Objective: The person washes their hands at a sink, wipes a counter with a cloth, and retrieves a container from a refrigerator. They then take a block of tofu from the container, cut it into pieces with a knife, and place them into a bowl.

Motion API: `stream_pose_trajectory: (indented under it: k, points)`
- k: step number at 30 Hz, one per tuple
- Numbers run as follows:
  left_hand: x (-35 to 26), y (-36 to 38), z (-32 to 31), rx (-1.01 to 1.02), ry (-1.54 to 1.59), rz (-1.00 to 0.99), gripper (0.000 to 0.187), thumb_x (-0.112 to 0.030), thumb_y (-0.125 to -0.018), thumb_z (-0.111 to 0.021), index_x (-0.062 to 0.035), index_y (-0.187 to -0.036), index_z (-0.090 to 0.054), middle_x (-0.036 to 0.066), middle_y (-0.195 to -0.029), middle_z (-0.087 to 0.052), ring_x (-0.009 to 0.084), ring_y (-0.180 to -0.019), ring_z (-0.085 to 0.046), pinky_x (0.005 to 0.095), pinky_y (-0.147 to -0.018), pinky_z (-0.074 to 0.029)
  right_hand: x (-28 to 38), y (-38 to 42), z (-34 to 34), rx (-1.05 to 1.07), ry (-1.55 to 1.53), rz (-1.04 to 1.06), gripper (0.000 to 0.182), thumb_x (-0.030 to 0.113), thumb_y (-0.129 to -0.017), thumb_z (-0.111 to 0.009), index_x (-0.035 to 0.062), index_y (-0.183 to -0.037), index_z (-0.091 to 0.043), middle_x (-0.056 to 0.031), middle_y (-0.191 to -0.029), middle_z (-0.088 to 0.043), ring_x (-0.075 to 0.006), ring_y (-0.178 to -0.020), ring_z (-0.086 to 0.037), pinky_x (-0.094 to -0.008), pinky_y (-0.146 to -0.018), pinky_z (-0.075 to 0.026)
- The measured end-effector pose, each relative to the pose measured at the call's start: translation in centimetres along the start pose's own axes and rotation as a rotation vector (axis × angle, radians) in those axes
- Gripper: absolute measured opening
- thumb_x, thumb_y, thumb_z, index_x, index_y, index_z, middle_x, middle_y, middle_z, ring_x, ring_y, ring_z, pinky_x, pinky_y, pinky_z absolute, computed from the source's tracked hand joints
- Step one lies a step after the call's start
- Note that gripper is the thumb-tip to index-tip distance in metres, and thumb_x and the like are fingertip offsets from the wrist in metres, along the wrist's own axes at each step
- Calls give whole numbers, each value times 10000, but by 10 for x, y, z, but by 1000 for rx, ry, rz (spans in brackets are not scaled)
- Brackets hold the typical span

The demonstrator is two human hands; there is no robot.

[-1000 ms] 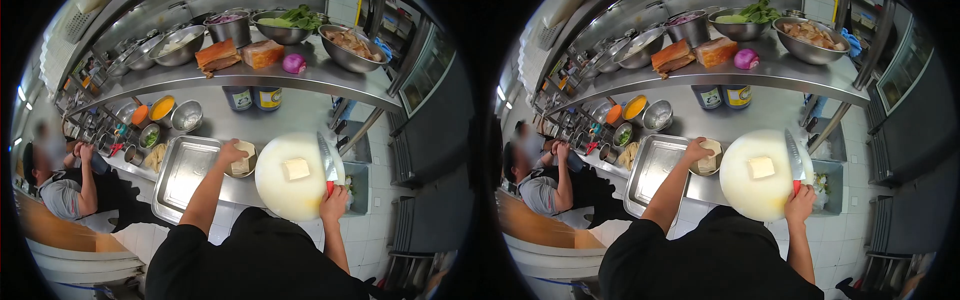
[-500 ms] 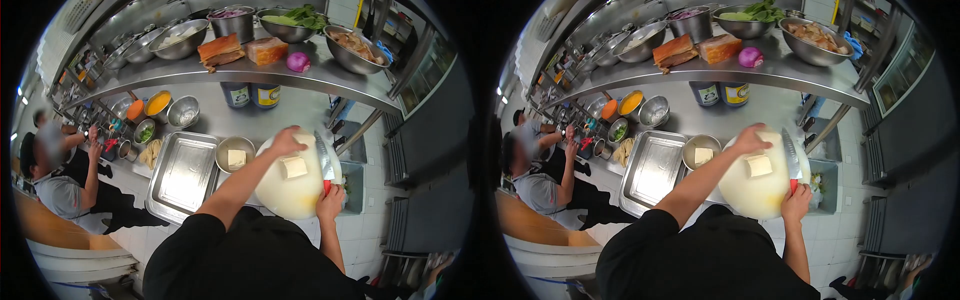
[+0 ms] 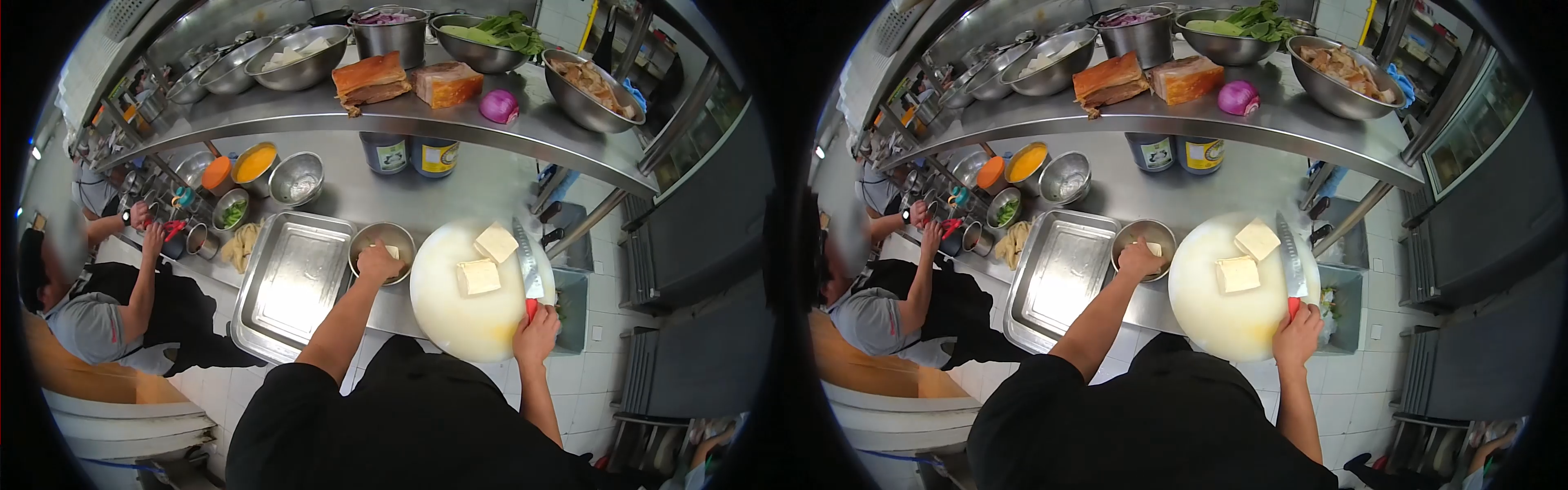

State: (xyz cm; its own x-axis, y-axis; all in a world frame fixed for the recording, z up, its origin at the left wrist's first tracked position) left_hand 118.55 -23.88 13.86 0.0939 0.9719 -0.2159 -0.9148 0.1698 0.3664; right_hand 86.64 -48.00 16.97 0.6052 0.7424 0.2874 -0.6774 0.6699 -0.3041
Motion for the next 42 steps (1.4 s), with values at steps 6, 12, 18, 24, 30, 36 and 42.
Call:
stream_pose_trajectory:
  k: [6, 12, 18, 24, 30, 36, 42]
  points:
    - [7, -13, 24, 27, 307, 19, 826, -463, -621, -805, -14, -1279, -585, 194, -1202, -684, 317, -1084, -677, 393, -955, -535, -2, 1, -1, 21, 11, 2, 429, 199, -912, -620, 25, -1289, -513, -202, -1306, -502, -411, -1142, -491, -490, -923, -471]
    - [-70, 29, 72, -104, 484, -305, 899, -437, -624, -814, -45, -1376, -520, 222, -1210, -665, 335, -1117, -652, 410, -961, -521, 0, -1, 0, 39, 5, -14, 431, 192, -913, -619, 23, -1294, -509, -206, -1311, -496, -415, -1162, -481, -491, -939, -461]
    - [-133, 56, 39, -74, 109, -597, 800, -431, -745, -756, -37, -1389, -495, 244, -1220, -629, 400, -1134, -611, 466, -962, -507, 3, 2, 3, 37, -28, -16, 439, 185, -910, -621, 12, -1297, -507, -221, -1309, -494, -427, -1179, -471, -495, -970, -438]
    - [-78, 140, 147, -957, 507, -905, 517, -203, -808, -759, 3, -1248, -583, 208, -1079, -650, 347, -975, -638, 438, -845, -516, 4, 1, 5, 44, -15, -28, 439, 191, -914, -616, 7, -1296, -502, -222, -1318, -487, -421, -1178, -474, -495, -968, -439]
    - [-7, 125, 350, -1288, 845, -398, 457, -312, -862, -723, 23, -1137, -578, 180, -861, -644, 291, -783, -642, 416, -686, -494, 5, 2, 8, 38, -14, -10, 440, 157, -893, -634, 3, -1285, -508, -209, -1317, -485, -412, -1189, -468, -481, -974, -439]
    - [17, 67, 409, -607, 957, -176, 550, -431, -926, -573, 76, -1140, -548, 178, -798, -682, 210, -543, -652, 346, -479, -524, 1, 2, 4, 31, -22, -12, 428, 148, -879, -640, 3, -1265, -523, -215, -1309, -489, -413, -1195, -466, -473, -981, -438]
    - [26, 97, 352, -1203, 1117, -470, 353, -262, -957, -614, 24, -1158, -557, 39, -664, -564, 98, -546, -503, 289, -516, -417, 1, 3, 7, 26, -37, 4, 442, 122, -845, -641, -16, -1247, -518, -237, -1273, -493, -431, -1170, -468, -476, -984, -418]
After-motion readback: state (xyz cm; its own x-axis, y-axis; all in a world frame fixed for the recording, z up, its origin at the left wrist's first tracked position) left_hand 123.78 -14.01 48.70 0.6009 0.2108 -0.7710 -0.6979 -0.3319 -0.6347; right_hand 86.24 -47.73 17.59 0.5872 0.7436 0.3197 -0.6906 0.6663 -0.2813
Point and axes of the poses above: each hand's wrist, its own y-axis away from the middle knuckle, its own z-axis out of the back of the hand, x = y × z, the point moved 1 cm from there along -y, towards the middle knuckle
